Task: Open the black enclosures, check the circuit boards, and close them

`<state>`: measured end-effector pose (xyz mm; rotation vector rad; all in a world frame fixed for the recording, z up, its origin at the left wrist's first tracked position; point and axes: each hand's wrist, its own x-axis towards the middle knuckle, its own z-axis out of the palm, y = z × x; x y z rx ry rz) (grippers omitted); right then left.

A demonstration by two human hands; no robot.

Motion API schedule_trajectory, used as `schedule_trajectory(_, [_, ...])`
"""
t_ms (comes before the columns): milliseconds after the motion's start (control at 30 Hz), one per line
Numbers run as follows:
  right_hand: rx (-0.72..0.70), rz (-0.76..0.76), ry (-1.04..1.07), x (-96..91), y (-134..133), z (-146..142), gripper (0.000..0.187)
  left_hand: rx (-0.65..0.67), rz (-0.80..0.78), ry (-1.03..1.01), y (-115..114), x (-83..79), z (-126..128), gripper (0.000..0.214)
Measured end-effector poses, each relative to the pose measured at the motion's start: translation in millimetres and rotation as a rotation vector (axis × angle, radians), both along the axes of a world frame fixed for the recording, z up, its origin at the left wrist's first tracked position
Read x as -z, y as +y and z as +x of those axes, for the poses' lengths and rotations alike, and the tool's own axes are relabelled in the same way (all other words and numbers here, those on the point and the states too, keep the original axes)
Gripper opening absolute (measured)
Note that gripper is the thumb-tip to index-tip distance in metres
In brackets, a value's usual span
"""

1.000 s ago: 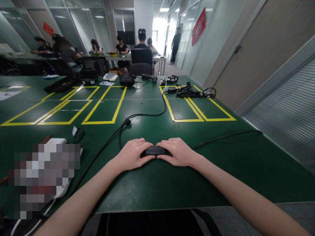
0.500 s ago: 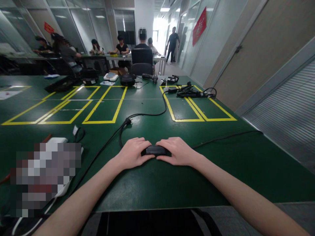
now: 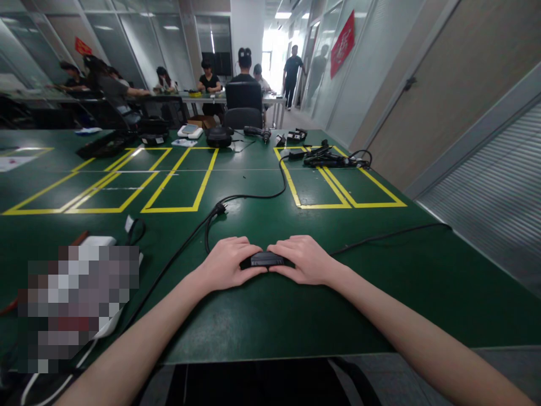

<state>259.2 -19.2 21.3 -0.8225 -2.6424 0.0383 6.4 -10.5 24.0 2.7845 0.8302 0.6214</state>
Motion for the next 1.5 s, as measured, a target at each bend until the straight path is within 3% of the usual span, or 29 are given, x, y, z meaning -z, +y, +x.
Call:
schedule_trajectory(267, [-0.03, -0.04, 0.065, 1.6, 1.4, 1.3, 0.034, 0.021, 0.069, -0.04, -2.0, -0.4, 0.7, 0.038])
schedule_trajectory(367, [-0.028, -0.157, 0.134, 0.6, 0.6, 1.7, 0.033, 0.014, 0.121, -0.038, -4.0, -0.7, 0.9, 0.035])
schedule_trajectory(433, [-0.002, -0.34, 0.237, -1.2, -0.9, 2.0, 0.035, 0.02, 0.166, -0.031, -5.1, 0.5, 1.2, 0.035])
schedule_trajectory(600, [-0.044, -1.145, 0.491, -6.3, -4.7, 1.2, 0.042, 0.063, 0.295, 0.001, -5.1, 5.6, 2.8, 0.033])
schedule_trajectory(667, [-0.041, -1.221, 0.54, -7.9, -5.0, 0.5, 0.044, 0.069, 0.344, -0.017, -4.8, 5.4, 4.2, 0.032])
schedule_trajectory(833, [-0.063, -1.101, 0.703, -14.5, -0.2, 7.9, 0.039, 0.05, 0.493, -0.263, -8.1, -4.6, 6.0, 0.033])
schedule_trajectory(933, [0.045, -1.041, 0.853, -22.5, 5.9, 22.0, 0.041, 0.017, 0.635, -0.378, -11.6, -8.8, 5.0, 0.035])
schedule_trajectory(1000, [0.171, -0.928, 1.016, -30.7, 9.3, 32.2, 0.045, 0.021, 0.586, -0.38, -12.2, -8.0, 4.6, 0.031])
schedule_trajectory(1133, [0.4, -0.61, 1.316, -53.3, 15.0, 52.6, 0.047, 0.066, 0.282, -0.258, -9.2, -2.0, 5.1, 0.021])
schedule_trajectory(1267, [0.535, -0.324, 1.46, -71.4, 27.6, 84.9, 0.045, 0.062, 0.125, -0.185, -6.8, 2.2, 4.1, 0.023])
schedule_trajectory(1367, [0.709, -0.241, 1.512, -71.9, 38.8, 113.9, 0.029, 0.046, 0.08, -0.173, -6.8, 3.5, 3.2, 0.023])
schedule_trajectory(1500, [0.968, -0.233, 1.562, -57.1, 45.3, 138.3, 0.02, 0.05, 0.017, -0.171, -7.0, 4.6, 4.0, 0.022])
